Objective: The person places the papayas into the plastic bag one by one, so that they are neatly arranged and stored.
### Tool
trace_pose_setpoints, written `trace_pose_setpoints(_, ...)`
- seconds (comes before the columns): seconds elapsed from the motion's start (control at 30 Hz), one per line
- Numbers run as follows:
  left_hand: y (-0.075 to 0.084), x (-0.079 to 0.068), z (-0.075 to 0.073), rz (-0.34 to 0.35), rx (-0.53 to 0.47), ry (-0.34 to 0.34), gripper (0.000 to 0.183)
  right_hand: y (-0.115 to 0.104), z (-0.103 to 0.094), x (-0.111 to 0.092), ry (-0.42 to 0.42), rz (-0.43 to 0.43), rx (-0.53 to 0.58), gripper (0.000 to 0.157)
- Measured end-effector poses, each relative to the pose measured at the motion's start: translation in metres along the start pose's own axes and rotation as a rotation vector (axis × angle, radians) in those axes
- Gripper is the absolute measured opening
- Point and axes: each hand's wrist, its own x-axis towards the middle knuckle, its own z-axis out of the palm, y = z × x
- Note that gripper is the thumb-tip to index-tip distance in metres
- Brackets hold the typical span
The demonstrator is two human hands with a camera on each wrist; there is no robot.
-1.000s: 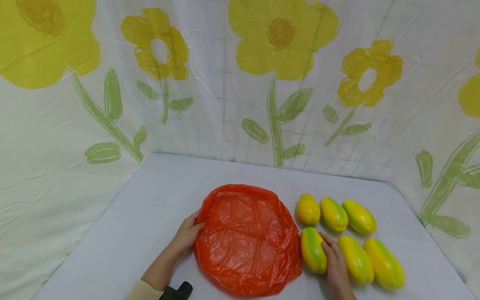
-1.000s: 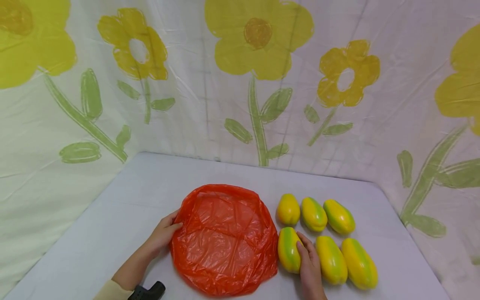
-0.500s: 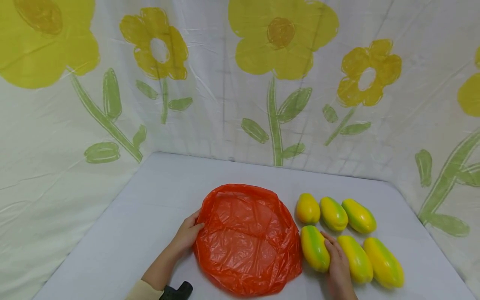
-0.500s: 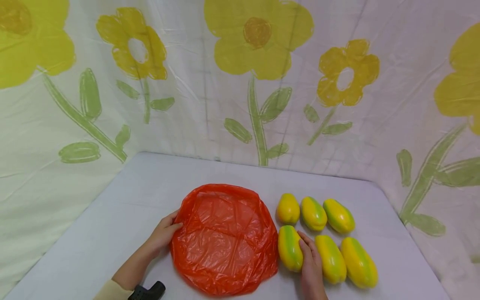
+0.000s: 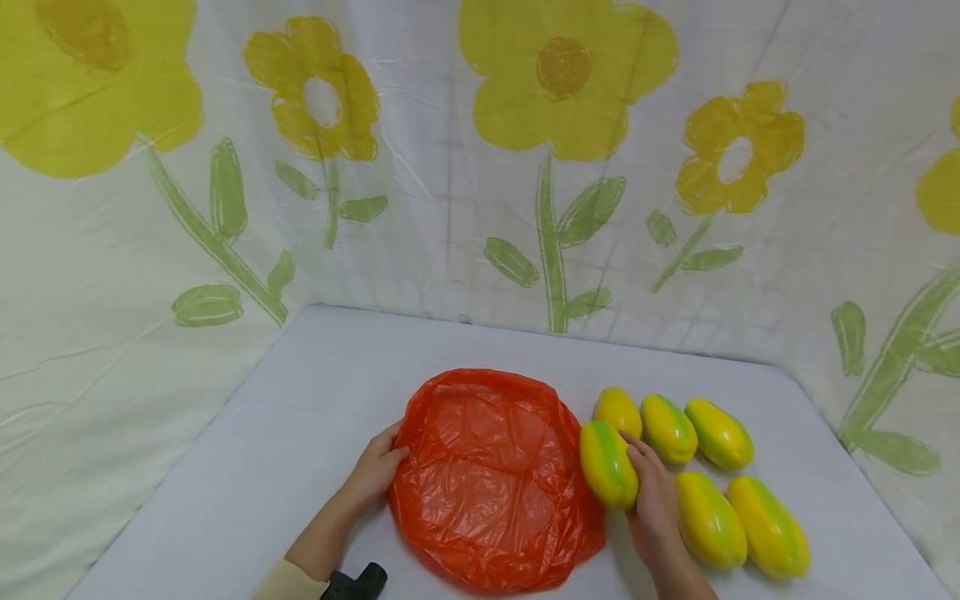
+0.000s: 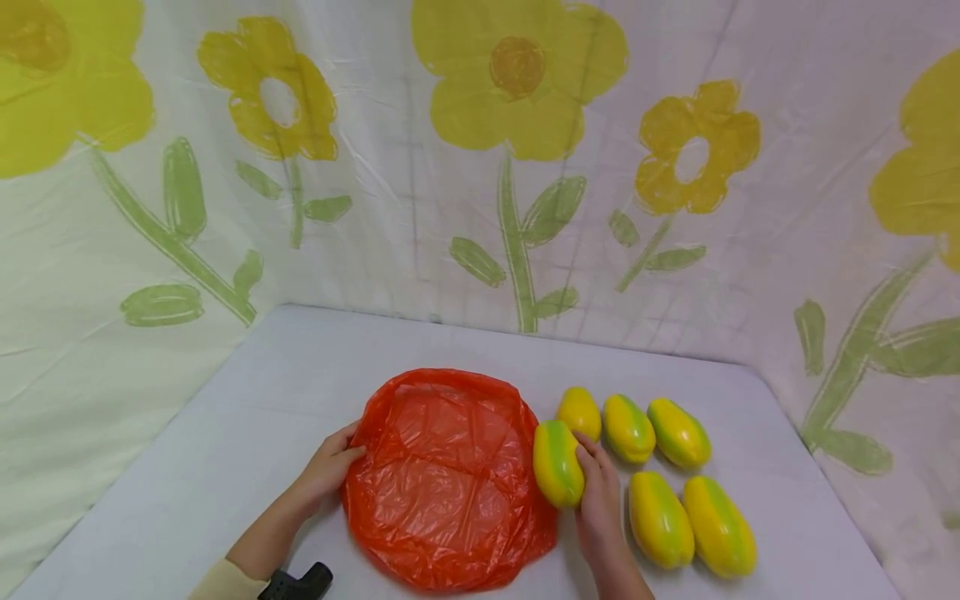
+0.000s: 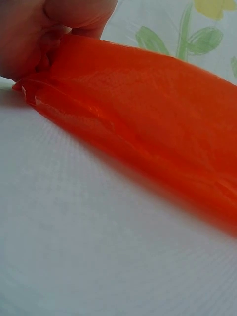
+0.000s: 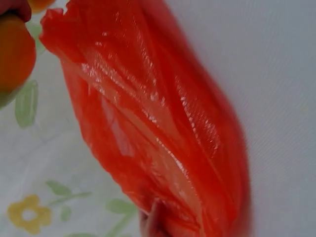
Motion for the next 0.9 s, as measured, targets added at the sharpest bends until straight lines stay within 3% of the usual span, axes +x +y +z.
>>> trace_pose_setpoints(0.33,0.001,-0.001,0.000,0.000,-0.005,0.000,0.051,-0.010,0.036,0.014,-0.033,-0.089,-0.052,0.048)
trace_pose_setpoints(0.73,0.000,0.000,0.000,-0.026,-0.013,0.006,0.051,-0.012,0.083,0.034,-0.120,-0.164,0.024,0.047)
trace_pose_setpoints(0.9,0.002,0.000,0.000,-0.006,-0.022,0.001,0.051,-0.011,0.109,0.038,-0.147,-0.178,0.053,0.045)
